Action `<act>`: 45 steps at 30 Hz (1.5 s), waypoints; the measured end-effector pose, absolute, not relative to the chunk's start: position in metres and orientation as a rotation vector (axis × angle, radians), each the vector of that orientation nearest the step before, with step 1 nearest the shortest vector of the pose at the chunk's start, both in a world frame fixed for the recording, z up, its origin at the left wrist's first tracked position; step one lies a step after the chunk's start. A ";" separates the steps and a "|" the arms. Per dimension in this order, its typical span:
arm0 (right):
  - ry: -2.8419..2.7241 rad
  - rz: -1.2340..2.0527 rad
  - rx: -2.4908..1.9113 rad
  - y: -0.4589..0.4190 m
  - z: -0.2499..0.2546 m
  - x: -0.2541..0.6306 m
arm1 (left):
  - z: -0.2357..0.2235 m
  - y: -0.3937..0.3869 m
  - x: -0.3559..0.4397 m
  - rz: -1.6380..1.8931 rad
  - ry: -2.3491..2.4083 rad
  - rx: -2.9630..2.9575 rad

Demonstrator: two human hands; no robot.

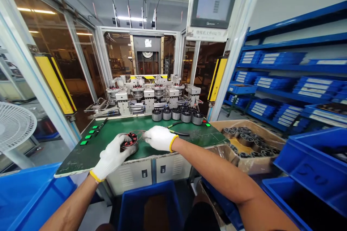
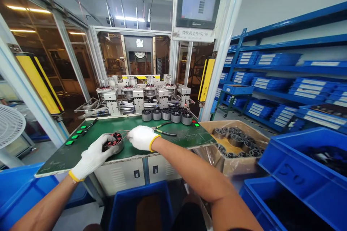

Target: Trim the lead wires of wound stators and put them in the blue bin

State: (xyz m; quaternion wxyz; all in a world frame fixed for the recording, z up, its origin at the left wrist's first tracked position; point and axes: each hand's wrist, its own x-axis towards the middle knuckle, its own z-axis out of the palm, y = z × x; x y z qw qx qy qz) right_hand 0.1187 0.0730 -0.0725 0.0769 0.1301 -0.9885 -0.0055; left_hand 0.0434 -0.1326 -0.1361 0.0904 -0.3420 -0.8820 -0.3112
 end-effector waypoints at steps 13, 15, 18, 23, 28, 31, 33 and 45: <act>-2.572 -0.528 0.379 0.060 -0.060 0.166 | -0.101 -0.101 0.075 -0.203 -2.253 -0.840; -2.518 -0.563 0.356 0.057 -0.059 0.167 | -0.094 -0.098 0.074 -0.262 -2.310 -1.027; -2.482 -0.582 0.337 0.057 -0.060 0.165 | -0.088 -0.098 0.069 -0.422 -2.446 -1.128; -2.432 -0.590 0.335 0.054 -0.069 0.166 | -0.089 -0.101 0.067 -0.706 -2.498 -1.201; -2.463 -0.594 0.389 0.045 -0.077 0.174 | -0.095 -0.102 0.066 -0.841 -2.453 -1.230; -2.449 -0.581 0.402 0.045 -0.076 0.167 | -0.097 -0.102 0.065 -0.815 -2.459 -1.183; -2.440 -0.514 0.314 0.048 -0.076 0.152 | -0.097 -0.102 0.065 -0.759 -2.488 -1.146; -2.765 0.142 0.204 0.039 -0.102 0.142 | -0.101 -0.102 0.064 -0.933 -2.479 -1.158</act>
